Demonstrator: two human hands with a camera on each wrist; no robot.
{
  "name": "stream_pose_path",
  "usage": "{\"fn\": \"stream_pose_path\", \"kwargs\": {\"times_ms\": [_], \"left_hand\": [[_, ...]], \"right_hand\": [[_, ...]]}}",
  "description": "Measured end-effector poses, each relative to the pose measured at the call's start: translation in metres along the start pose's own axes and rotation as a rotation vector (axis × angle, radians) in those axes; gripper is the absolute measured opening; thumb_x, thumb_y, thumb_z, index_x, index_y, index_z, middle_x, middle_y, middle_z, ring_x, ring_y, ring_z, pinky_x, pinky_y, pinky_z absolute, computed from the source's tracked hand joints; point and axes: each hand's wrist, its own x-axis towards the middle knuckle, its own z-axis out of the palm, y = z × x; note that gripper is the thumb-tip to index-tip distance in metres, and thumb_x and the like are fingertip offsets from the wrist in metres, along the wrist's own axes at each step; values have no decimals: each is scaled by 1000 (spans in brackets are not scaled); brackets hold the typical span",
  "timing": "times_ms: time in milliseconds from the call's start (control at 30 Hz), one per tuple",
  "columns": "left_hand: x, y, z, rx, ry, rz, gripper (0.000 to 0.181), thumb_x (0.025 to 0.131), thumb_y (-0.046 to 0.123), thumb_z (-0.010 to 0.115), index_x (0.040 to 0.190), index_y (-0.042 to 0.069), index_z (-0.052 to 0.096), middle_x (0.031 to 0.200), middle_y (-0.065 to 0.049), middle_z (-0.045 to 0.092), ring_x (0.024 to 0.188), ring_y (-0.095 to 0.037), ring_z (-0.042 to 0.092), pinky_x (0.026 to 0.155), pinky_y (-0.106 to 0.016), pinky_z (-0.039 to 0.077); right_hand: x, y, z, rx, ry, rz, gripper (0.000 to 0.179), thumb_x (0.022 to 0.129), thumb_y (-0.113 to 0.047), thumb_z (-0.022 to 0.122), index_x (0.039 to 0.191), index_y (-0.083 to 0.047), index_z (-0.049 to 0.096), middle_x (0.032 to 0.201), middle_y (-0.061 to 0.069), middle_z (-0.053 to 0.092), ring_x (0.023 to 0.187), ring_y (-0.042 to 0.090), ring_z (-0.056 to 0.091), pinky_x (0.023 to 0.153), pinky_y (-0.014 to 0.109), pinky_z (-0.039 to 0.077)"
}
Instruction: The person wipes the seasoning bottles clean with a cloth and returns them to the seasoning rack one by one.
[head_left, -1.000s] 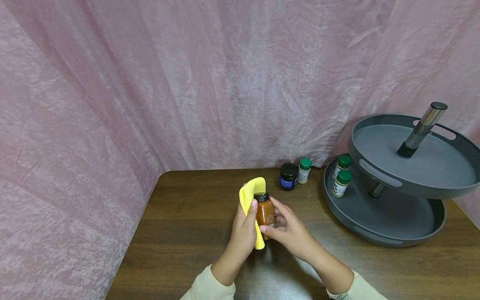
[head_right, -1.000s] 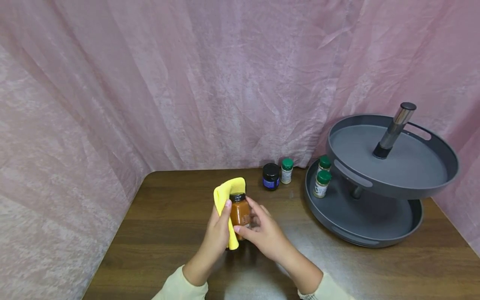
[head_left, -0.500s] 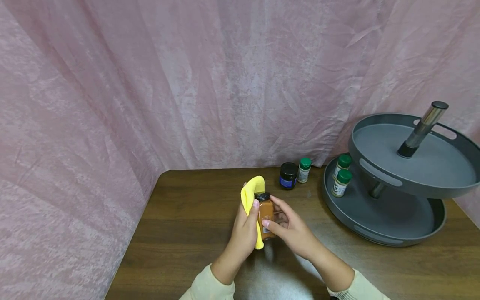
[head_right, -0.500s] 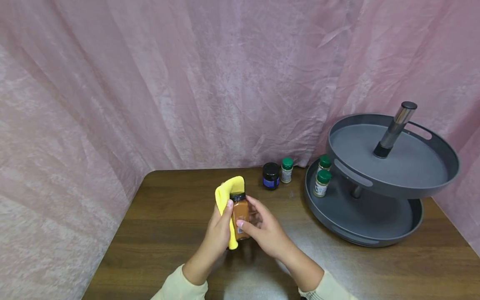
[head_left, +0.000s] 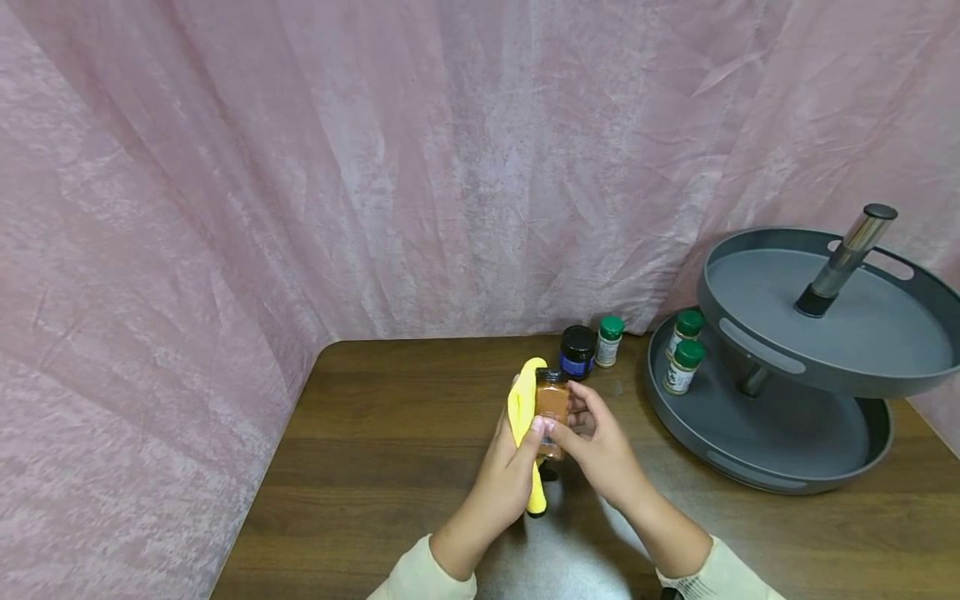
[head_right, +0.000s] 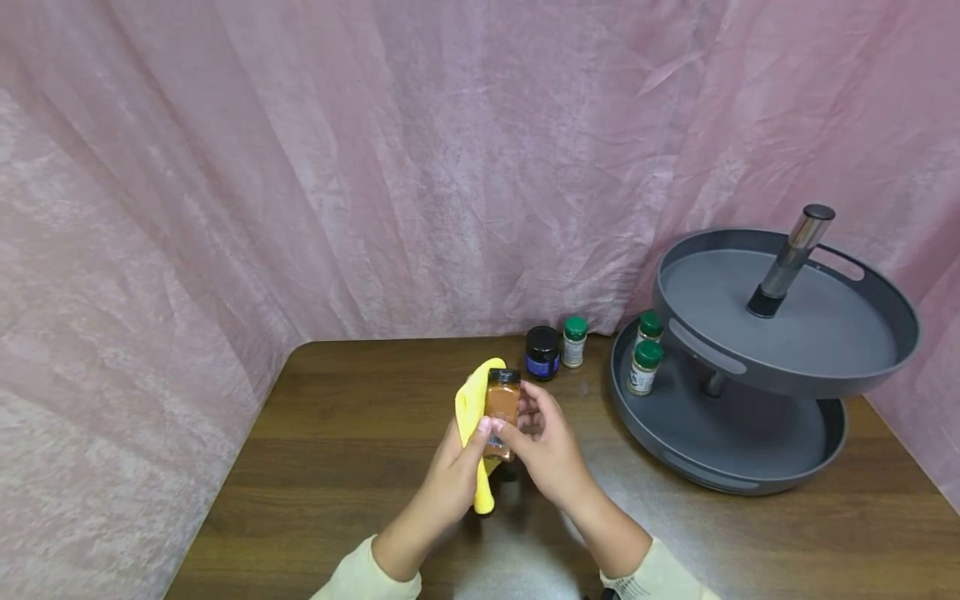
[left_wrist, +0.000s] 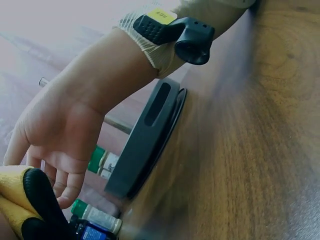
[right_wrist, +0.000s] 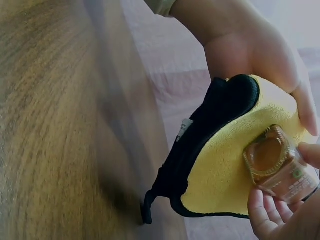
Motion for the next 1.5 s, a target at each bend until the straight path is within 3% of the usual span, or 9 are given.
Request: {"fn": "stream_pose_path", "kwargs": {"times_ms": [100, 333, 533, 633, 800, 933, 1133, 1267, 1500], "left_hand": [[0, 0, 2, -16, -14, 3, 63, 110, 35, 40, 162, 33, 5, 147, -10, 47, 111, -20, 63, 92, -41, 57], [0, 0, 1, 11, 37, 11, 64, 110, 34, 39, 164, 21, 7, 163, -7, 30, 124, -22, 57, 97, -31, 53], [0, -1, -2, -8, 105, -26, 63, 110, 35, 40, 163, 21, 11, 155, -11, 43, 126, -23, 53, 100, -30, 48], [0, 0, -3, -40, 136, -44, 56, 110, 35, 41, 159, 14, 25, 142, -14, 54, 118, -20, 56, 97, -29, 48], [1, 1, -2, -60, 132, -64, 40, 109, 34, 42, 136, 5, 48, 118, -17, 64, 99, -15, 60, 85, -28, 52], [0, 1, 0, -82, 103, -71, 39, 110, 34, 42, 137, 6, 48, 119, -16, 64, 98, -14, 62, 84, -30, 53], [2, 0, -1, -251, 115, -150, 48, 109, 42, 39, 143, 8, 42, 127, -19, 61, 104, -18, 65, 89, -37, 56], [6, -1, -5, -353, 139, -207, 50, 108, 45, 40, 142, 7, 40, 128, -17, 61, 107, -18, 66, 91, -36, 56], [8, -3, -8, -447, 127, -303, 52, 106, 51, 42, 140, 11, 43, 126, -11, 63, 107, -16, 66, 89, -32, 55]], "right_hand": [[0, 0, -1, 9, 13, 10, 65, 94, -16, 72, 149, -6, 40, 129, 17, 53, 104, 18, 55, 81, 23, 53], [-2, 1, 2, 45, -43, -26, 60, 93, -10, 72, 145, -6, 43, 124, 22, 53, 102, 23, 58, 78, 25, 56], [-4, 3, 5, -7, -95, -59, 59, 89, -14, 77, 140, -10, 48, 119, 19, 56, 98, 22, 57, 83, 29, 53], [-4, 4, 5, -21, -117, -45, 63, 88, -18, 78, 142, -12, 46, 120, 18, 54, 99, 22, 56, 83, 30, 53], [-2, 3, 5, -29, -66, -19, 68, 90, -17, 77, 147, -6, 42, 122, 16, 52, 103, 20, 55, 86, 27, 51], [-2, 2, 3, -24, -11, -35, 66, 91, -14, 75, 147, -2, 42, 122, 15, 52, 105, 18, 52, 89, 24, 49], [-2, -2, -3, 55, 45, -156, 60, 91, -7, 74, 144, -9, 44, 120, 10, 56, 102, 16, 59, 86, 22, 53], [-3, -6, -6, 89, 71, -223, 65, 90, -3, 73, 146, -13, 42, 122, 4, 60, 104, 13, 62, 89, 20, 54], [-8, -9, -6, 67, 61, -332, 72, 88, 1, 75, 148, -13, 37, 129, 4, 61, 112, 11, 61, 96, 18, 50]]}}
